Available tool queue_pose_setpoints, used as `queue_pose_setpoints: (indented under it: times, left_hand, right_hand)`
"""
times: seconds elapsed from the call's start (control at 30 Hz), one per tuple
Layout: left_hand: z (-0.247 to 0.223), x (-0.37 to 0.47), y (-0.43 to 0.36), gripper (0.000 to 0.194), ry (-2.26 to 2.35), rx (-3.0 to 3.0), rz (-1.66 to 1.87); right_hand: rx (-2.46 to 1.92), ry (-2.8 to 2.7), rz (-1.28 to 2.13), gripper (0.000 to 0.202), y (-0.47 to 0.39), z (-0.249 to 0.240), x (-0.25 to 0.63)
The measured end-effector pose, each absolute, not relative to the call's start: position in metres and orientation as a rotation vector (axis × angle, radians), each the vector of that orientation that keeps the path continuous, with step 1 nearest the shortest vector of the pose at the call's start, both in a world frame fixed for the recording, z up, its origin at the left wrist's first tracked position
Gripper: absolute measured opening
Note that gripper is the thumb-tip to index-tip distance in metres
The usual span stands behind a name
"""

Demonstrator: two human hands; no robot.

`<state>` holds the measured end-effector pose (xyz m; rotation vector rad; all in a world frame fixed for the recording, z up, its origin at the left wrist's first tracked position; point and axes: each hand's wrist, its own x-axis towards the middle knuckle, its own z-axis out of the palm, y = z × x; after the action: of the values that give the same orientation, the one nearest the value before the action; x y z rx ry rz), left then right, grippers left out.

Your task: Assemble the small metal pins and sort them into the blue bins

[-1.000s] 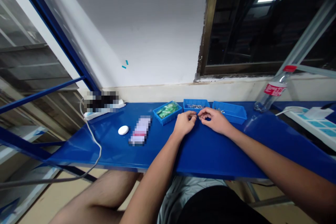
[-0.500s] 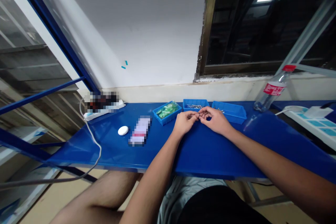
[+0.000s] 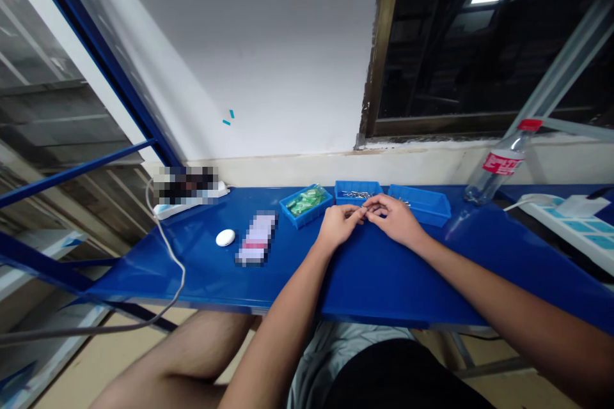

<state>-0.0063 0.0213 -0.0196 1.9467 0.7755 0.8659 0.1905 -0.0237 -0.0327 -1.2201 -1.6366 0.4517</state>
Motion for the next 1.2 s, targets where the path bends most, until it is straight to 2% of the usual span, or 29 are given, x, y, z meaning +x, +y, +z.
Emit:
queue_pose_setpoints:
  times: [0.17, 0.4, 0.57, 0.77, 0.93, 1.07, 1.2]
  left_hand:
    - [-0.025, -0.005, 0.025, 0.022, 0.82, 1.904, 0.915]
    - [-0.021, -0.004, 0.021, 0.021, 0.912, 1.922, 0.952]
    - [-0.021, -0.005, 0.021, 0.017, 0.87, 1.949, 1.017]
    - [-0.027, -0.001, 0.025, 0.014, 0.733, 1.814, 1.092]
    - [-0.024, -0.002, 0.022, 0.018, 0.717, 2.071, 1.053]
    - [-0.023, -0.004, 0.016, 0.031, 0.624, 2.521, 0.857]
    - [-0.028, -0.002, 0.013, 0.039, 0.671, 2.671, 0.657]
  right_hand:
    - [-1.192, -1.732, 0.373, 0.012, -0.027, -0.026, 0.189]
    - [-1.27, -1.578, 0.506, 0.024, -0.028, -0.031, 0.186]
    - [-1.256, -1.525, 0.596, 0.024, -0.022, -0.041, 0.19]
    - [-1.192, -1.533, 0.526, 0.025, -0.023, -0.039, 0.186]
    - [-1.281, -1.677, 0.207, 0.018, -0.028, -0.02, 0.193]
    - [-1.433, -1.666, -0.176, 0.019, -0.027, -0.013, 0.224]
    - [-1.676, -1.664, -0.399, 0.016, -0.02, -0.022, 0.258]
